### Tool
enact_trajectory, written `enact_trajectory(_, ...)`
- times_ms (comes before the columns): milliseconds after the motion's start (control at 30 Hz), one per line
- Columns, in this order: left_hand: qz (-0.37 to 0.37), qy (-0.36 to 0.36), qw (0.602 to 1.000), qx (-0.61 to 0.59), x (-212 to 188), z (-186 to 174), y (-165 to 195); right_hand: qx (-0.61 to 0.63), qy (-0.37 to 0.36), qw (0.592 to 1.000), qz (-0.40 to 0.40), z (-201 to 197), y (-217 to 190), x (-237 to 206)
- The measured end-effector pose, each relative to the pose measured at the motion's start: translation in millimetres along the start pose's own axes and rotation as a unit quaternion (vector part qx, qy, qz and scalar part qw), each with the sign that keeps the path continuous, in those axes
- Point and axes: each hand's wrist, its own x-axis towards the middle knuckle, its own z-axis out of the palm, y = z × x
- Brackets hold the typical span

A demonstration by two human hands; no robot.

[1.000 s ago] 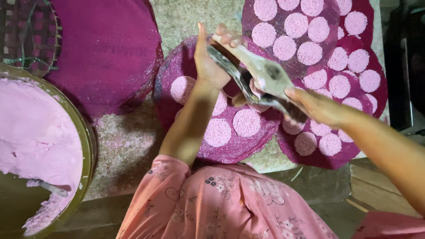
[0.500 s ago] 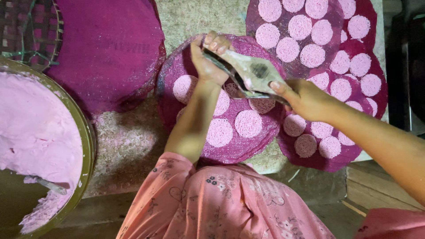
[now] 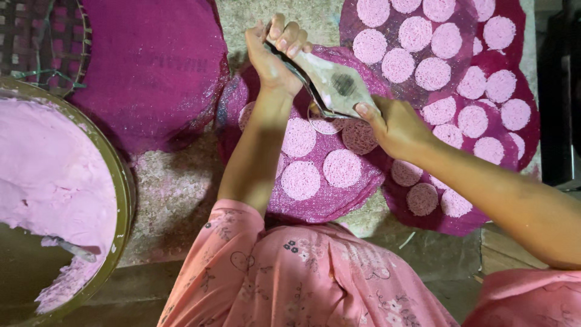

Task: The person scoops pink batter from a large basin into a handheld press mold, then squeezes the press to deposit round batter portions onto round magenta mats arranged on the table. They periodically reposition the mats, move finished mats aside, and refill the press with more batter using a small stick.

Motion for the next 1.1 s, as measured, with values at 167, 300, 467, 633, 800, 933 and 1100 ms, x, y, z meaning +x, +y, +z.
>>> enact_trajectory(167, 0.01, 0.117, 0.993, 0.008, -8, -4, -21, 0.014, -0.066, 0.995, 0.072, -10, -2, -8)
enact_trajectory(300, -0.004, 0.145, 0.988, -0.054, -1, 2, -35, -0.079, -0.052, 0.991, 0.096, -27, 1, -7)
enact_trajectory(467, -0.008, 0.104, 0.994, -0.038, 12, 6, -22, -0.052, 0.034, 0.998, 0.023, -19, 5, -3)
enact_trajectory(633, 0.007, 0.144, 0.989, -0.026, 12, 6, -29, -0.102, 0.009, 0.994, 0.035, -22, 13, -1)
enact_trajectory(800, 0.025, 0.034, 0.999, 0.006, 16, 13, -17, -0.038, 0.057, 0.997, 0.043, 2, 19, 12)
enact_trajectory(933, -0.038, 0.021, 0.991, 0.125, -1, 22, 10, 0.101, 0.161, 0.974, -0.122, 33, 39, -2)
enact_trajectory(1100, -0.211, 0.035, 0.71, 0.671, -47, 33, -9, 0.296, 0.241, 0.907, -0.175, 43, 65, -35)
